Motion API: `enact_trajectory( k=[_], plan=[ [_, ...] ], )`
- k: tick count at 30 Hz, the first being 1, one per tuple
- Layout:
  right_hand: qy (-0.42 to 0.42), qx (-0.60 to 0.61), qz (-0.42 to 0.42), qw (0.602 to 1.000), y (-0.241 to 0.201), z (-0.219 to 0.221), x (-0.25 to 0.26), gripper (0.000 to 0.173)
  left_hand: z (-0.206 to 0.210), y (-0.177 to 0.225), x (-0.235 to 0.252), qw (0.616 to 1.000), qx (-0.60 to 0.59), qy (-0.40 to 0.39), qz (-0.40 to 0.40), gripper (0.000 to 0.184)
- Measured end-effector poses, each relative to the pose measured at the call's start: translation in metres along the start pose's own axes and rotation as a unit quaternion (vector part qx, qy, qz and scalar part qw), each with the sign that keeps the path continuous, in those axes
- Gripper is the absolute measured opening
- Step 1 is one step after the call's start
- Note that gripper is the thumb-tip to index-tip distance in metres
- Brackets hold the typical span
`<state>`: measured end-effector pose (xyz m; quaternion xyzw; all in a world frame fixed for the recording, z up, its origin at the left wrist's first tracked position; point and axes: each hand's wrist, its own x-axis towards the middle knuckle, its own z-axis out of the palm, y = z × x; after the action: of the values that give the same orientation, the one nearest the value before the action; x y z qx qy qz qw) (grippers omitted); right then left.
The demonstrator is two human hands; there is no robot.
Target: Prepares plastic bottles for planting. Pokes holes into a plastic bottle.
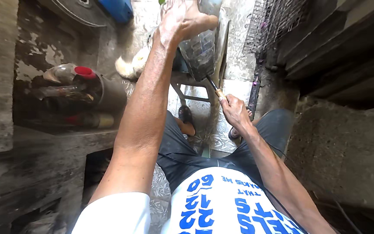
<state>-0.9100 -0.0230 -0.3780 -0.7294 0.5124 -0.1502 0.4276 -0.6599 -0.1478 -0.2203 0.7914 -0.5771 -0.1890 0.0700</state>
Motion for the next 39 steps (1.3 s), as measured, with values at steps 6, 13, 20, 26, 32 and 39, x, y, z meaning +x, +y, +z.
enact_trajectory(
  k=[6,13,20,26,32,39],
  plan=[
    [-0.01,-0.023,-0.006,1.0,-0.007,-0.017,-0.01,0.045,0.0,-0.004,0.006,1.0,0.009,0.001,0.012,0.063],
    [-0.014,-0.007,0.005,1.0,-0.012,-0.02,-0.022,0.042,0.001,-0.002,0.001,1.0,0.003,0.005,0.018,0.052],
    [-0.012,0.002,-0.012,1.0,-0.018,-0.016,-0.018,0.041,0.0,-0.001,0.0,0.999,-0.015,0.011,0.028,0.048],
    [-0.015,0.003,-0.015,1.0,-0.02,-0.014,-0.015,0.041,0.002,-0.002,0.002,0.999,-0.008,0.025,0.029,0.043],
    [-0.015,0.003,-0.019,1.0,-0.023,-0.014,-0.014,0.041,0.003,-0.002,0.002,0.999,-0.023,0.014,0.021,0.042],
    [-0.018,0.0,-0.022,1.0,-0.025,-0.015,-0.01,0.042,0.004,-0.003,0.003,1.0,-0.013,0.019,0.021,0.045]
  ],
)
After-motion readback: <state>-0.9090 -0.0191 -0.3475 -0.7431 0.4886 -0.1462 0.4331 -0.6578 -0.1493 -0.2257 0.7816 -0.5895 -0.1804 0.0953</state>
